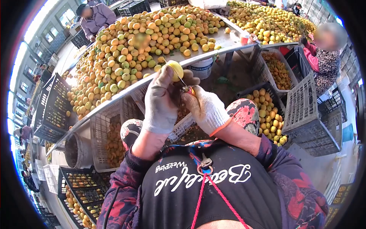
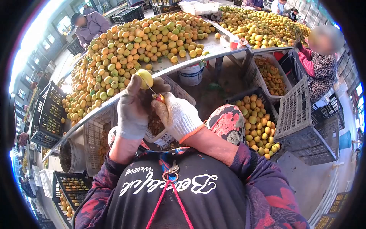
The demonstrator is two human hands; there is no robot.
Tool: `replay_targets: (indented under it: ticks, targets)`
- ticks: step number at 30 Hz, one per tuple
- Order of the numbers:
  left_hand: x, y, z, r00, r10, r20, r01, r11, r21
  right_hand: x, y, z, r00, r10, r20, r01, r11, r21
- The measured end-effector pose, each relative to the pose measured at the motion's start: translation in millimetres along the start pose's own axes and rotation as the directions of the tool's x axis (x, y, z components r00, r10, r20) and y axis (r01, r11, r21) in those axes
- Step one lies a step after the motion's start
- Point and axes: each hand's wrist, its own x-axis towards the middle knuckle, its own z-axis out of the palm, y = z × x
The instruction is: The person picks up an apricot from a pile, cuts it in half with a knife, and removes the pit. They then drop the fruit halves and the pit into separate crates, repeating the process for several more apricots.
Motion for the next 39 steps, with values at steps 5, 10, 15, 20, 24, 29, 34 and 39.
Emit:
replay_targets:
  ticks: [5, 10, 15, 20, 24, 29, 34, 39]
  targets:
    - [8.5, -10.4, -2.6, 0.978, -0.163, -0.126, 0.161, 0.987, -0.031, 4.7, 4.4, 0.5, 0.998, -0.012, -0.057, 0.003, 0.986, -0.169]
    - [23.6, -1.5, 6.2, 0.986, -0.136, -0.099, 0.136, 0.991, -0.007, 13.4, -10.4, -4.9, 0.987, -0.093, -0.13, 0.062, 0.972, -0.226]
    - [14.9, 29.7, 16.8, 0.899, 0.314, 0.305, -0.438, 0.673, 0.597, 15.5, -19.0, -24.8, 0.995, 0.065, -0.074, -0.054, 0.988, 0.142]
    - [18.1, 28.1, 39.6, 0.99, 0.142, 0.001, -0.137, 0.95, 0.281, 29.7, -38.4, -19.4, 0.976, -0.114, -0.183, 0.115, 0.993, -0.006]
    - [17.8, 33.4, 56.9, 0.987, 0.134, -0.085, -0.112, 0.969, 0.218, 38.3, -51.4, -17.7, 0.958, -0.134, -0.252, 0.094, 0.982, -0.167]
    - [2.5, 48.6, 44.5, 0.895, 0.374, 0.244, -0.447, 0.737, 0.507, 20.0, -60.7, -27.0, 0.961, -0.171, -0.219, 0.174, 0.985, -0.004]
    - [-3.1, 32.0, 52.0, 0.985, 0.157, -0.075, -0.126, 0.942, 0.31, 26.5, -44.1, -9.8, 0.962, -0.119, -0.247, 0.048, 0.96, -0.275]
    - [4.8, 30.3, 39.4, 0.992, -0.108, 0.061, 0.113, 0.99, -0.087, 22.3, -38.1, -14.9, 0.968, -0.106, -0.227, 0.082, 0.99, -0.111]
